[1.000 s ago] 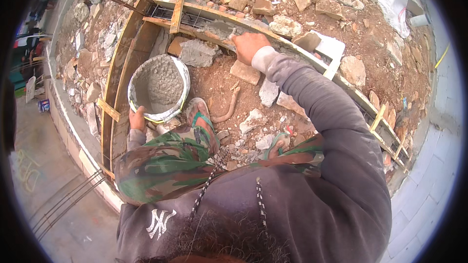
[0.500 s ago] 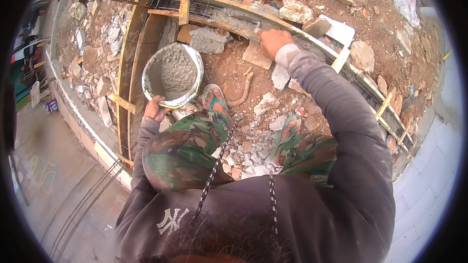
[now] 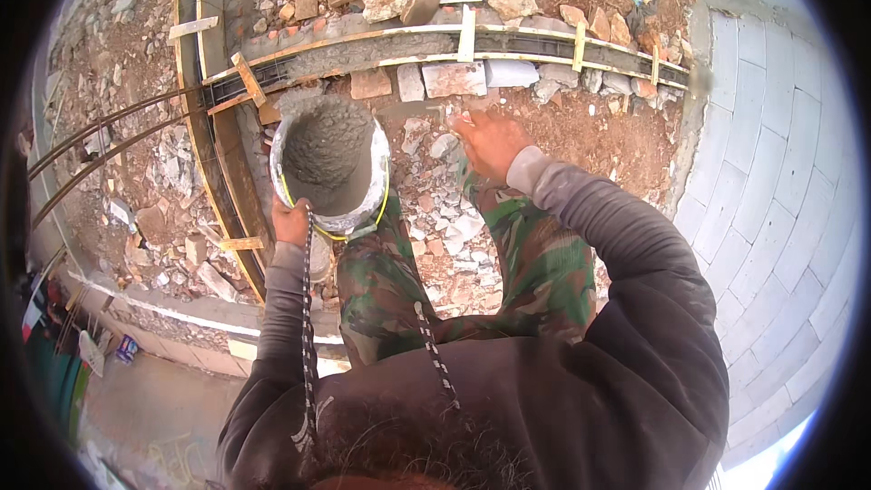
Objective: The person uses a trowel to scoop wet cement from a bucket and apply it onto a brick and wooden frame structure, leveling and smoothing the mixture by hand.
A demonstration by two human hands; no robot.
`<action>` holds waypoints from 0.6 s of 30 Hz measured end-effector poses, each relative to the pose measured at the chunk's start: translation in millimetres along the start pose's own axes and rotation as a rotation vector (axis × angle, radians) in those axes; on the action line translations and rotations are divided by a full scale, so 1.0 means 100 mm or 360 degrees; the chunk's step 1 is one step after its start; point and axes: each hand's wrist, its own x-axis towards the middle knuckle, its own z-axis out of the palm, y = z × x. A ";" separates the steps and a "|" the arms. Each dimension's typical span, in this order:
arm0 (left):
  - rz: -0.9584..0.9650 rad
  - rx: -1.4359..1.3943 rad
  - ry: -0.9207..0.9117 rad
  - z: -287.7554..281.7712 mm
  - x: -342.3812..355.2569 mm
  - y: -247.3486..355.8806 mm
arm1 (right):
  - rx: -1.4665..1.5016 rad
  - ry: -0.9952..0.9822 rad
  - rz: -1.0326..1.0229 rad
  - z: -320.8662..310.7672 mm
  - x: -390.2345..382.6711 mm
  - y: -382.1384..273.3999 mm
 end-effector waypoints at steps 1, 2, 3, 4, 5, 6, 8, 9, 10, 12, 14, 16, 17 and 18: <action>-0.0056 -0.0043 -0.0177 0.28 -0.15 0.62 | 0.0045 0.0002 0.0013 -0.17 -0.23 0.10; -0.0317 0.0158 -0.0198 0.60 -0.37 1.31 | -0.0037 0.0045 -0.0055 -0.30 -0.42 0.23; 0.0041 0.0405 -0.0054 0.89 -0.50 1.17 | -0.0132 0.0095 -0.0142 -0.41 -0.58 0.35; 0.0042 0.0409 -0.0139 1.24 -0.65 1.34 | -0.0229 0.0231 -0.0221 -0.45 -0.71 0.59; 0.0043 0.0412 -0.0223 1.58 -0.78 1.50 | -0.0224 0.0252 -0.0219 -0.55 -0.79 0.82; 0.0134 0.0345 -0.0296 1.89 -0.92 1.67 | -0.0328 0.0175 -0.0198 -0.65 -0.87 1.04; 0.0234 0.0286 -0.0348 2.60 -1.11 1.99 | -0.0413 0.0125 -0.0197 -0.71 -1.00 1.56; 0.0238 0.0228 -0.0314 3.00 -1.19 2.16 | -0.0410 0.0139 -0.0206 -0.73 -1.07 1.86; 0.0236 0.0196 -0.0292 3.41 -1.30 2.29 | -0.0321 -0.0060 -0.0103 -0.76 -1.12 2.16; 0.0273 0.0171 -0.0287 4.22 -1.52 2.54 | -0.0058 -0.0366 0.0043 -0.80 -1.25 2.81; 0.0191 0.0110 -0.0270 4.87 -1.68 2.58 | 0.0154 -0.0408 0.0033 -0.30 -1.42 3.64; -0.0056 -0.0095 -0.0316 5.42 -1.80 2.68 | 0.0530 -0.0517 0.0103 -0.01 -1.62 4.24; 0.0097 0.0029 -0.0271 5.67 -1.82 2.53 | 0.0524 -0.0519 0.0084 0.18 -1.71 4.52; 0.0248 0.0160 -0.0212 5.91 -1.84 2.38 | 0.0663 -0.0518 -0.0039 0.48 -1.79 4.80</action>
